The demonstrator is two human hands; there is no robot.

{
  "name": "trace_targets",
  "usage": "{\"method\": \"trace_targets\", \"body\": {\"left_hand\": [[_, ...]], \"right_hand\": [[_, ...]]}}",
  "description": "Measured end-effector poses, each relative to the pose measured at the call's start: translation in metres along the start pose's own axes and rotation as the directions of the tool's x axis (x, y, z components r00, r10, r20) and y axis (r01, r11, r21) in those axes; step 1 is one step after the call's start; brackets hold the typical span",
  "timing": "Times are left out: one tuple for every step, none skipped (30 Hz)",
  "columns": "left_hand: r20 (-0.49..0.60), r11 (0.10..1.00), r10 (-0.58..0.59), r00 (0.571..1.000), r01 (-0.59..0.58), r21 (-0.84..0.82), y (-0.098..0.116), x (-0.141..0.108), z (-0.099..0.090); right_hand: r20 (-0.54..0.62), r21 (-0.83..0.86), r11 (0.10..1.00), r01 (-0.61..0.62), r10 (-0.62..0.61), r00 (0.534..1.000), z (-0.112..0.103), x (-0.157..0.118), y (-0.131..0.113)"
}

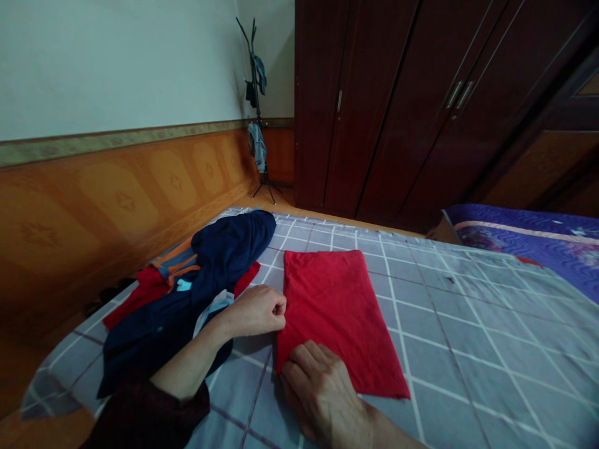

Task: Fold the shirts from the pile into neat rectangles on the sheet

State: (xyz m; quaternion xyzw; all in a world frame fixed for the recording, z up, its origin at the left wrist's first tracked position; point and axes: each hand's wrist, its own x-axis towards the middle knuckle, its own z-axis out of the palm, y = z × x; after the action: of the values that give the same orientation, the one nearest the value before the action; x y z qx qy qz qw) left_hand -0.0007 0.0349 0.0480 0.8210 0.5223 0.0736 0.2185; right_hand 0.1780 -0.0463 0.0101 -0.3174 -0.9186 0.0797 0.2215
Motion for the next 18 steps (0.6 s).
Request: {"method": "trace_targets", "body": {"left_hand": [[-0.002, 1.0, -0.005, 1.0, 0.005, 0.014, 0.0003, -0.0004, -0.0002], [-0.004, 1.0, -0.009, 1.0, 0.009, 0.028, 0.0006, -0.0007, -0.0001], [-0.009, 0.999, -0.012, 1.0, 0.013, 0.042, 0.001, -0.0009, 0.0003], [-0.017, 0.998, -0.016, 1.0, 0.017, 0.055, 0.0014, -0.001, 0.0008], [-0.025, 0.998, -0.019, 1.0, 0.02, 0.066, 0.002, -0.0011, 0.0012], [-0.031, 0.997, -0.02, 0.999, 0.022, 0.074, 0.0027, -0.0012, 0.0013], [-0.035, 0.997, -0.02, 0.999, 0.023, 0.078, 0.0035, -0.0013, 0.001], [-0.035, 0.996, -0.019, 0.999, 0.022, 0.081, 0.0042, -0.0015, 0.0004], [-0.032, 0.996, -0.02, 0.999, 0.022, 0.082, 0.0048, -0.0018, -0.0005], [-0.025, 0.996, -0.021, 0.999, 0.023, 0.082, 0.0052, -0.0021, -0.0015], [-0.019, 0.996, -0.024, 1.0, 0.025, 0.084, 0.0051, -0.0023, -0.0025], [-0.013, 0.996, -0.027, 1.0, 0.028, 0.087, 0.0048, -0.0025, -0.0033], [-0.006, 0.996, -0.029, 1.0, 0.03, 0.09, 0.0042, -0.0026, -0.004], [0.0, 0.995, -0.03, 1.0, 0.03, 0.093, 0.0038, -0.0025, -0.0044], [0.0, 0.994, -0.036, 0.999, 0.036, 0.1, 0.0036, -0.0023, -0.0046], [-0.013, 0.993, -0.048, 0.999, 0.049, 0.109, 0.0041, -0.0018, -0.0046], [-0.043, 0.991, -0.061, 0.997, 0.066, 0.115, 0.0055, -0.0012, -0.0044], [-0.087, 0.991, -0.067, 0.994, 0.076, 0.112, 0.0076, -0.0004, -0.004]], "right_hand": [[-0.004, 0.004, 1.0, 0.001, -0.001, 1.0, -0.0005, -0.0002, -0.0002], [-0.015, 0.004, 1.0, 0.002, -0.002, 1.0, -0.0008, -0.0004, -0.0003], [-0.029, 0.002, 1.0, 0.006, -0.006, 1.0, -0.001, -0.0005, -0.0005], [-0.042, -0.002, 1.0, 0.008, -0.008, 0.999, -0.0012, -0.0005, -0.0006], [-0.052, -0.005, 1.0, 0.01, -0.011, 0.999, -0.0016, -0.0003, -0.0008], [-0.058, -0.007, 1.0, 0.012, -0.013, 0.998, -0.0021, 0.0, -0.0009], [-0.062, -0.008, 1.0, 0.014, -0.014, 0.998, -0.0028, 0.0003, -0.001], [-0.065, -0.008, 1.0, 0.016, -0.017, 0.998, -0.0036, 0.0006, -0.001], [-0.069, -0.007, 1.0, 0.019, -0.019, 0.997, -0.0043, 0.0009, -0.001], [-0.073, -0.008, 1.0, 0.024, -0.024, 0.997, -0.0049, 0.001, -0.0009], [-0.079, -0.01, 1.0, 0.029, -0.03, 0.996, -0.0052, 0.001, -0.0008], [-0.085, -0.015, 0.999, 0.039, -0.04, 0.996, -0.0051, 0.0008, -0.0007], [-0.092, -0.022, 0.999, 0.046, -0.048, 0.995, -0.0047, 0.0004, -0.0007], [-0.093, -0.031, 0.998, 0.051, -0.054, 0.994, -0.0041, 0.0, -0.0006], [-0.087, -0.039, 0.998, 0.053, -0.056, 0.995, -0.0034, -0.0005, -0.0006], [-0.072, -0.043, 0.997, 0.059, -0.062, 0.995, -0.0029, -0.0008, -0.0007], [-0.052, -0.044, 0.997, 0.067, -0.069, 0.996, -0.0028, -0.0009, -0.0008], [-0.025, -0.044, 0.996, 0.078, -0.08, 0.996, -0.003, -0.0009, -0.001]]}}
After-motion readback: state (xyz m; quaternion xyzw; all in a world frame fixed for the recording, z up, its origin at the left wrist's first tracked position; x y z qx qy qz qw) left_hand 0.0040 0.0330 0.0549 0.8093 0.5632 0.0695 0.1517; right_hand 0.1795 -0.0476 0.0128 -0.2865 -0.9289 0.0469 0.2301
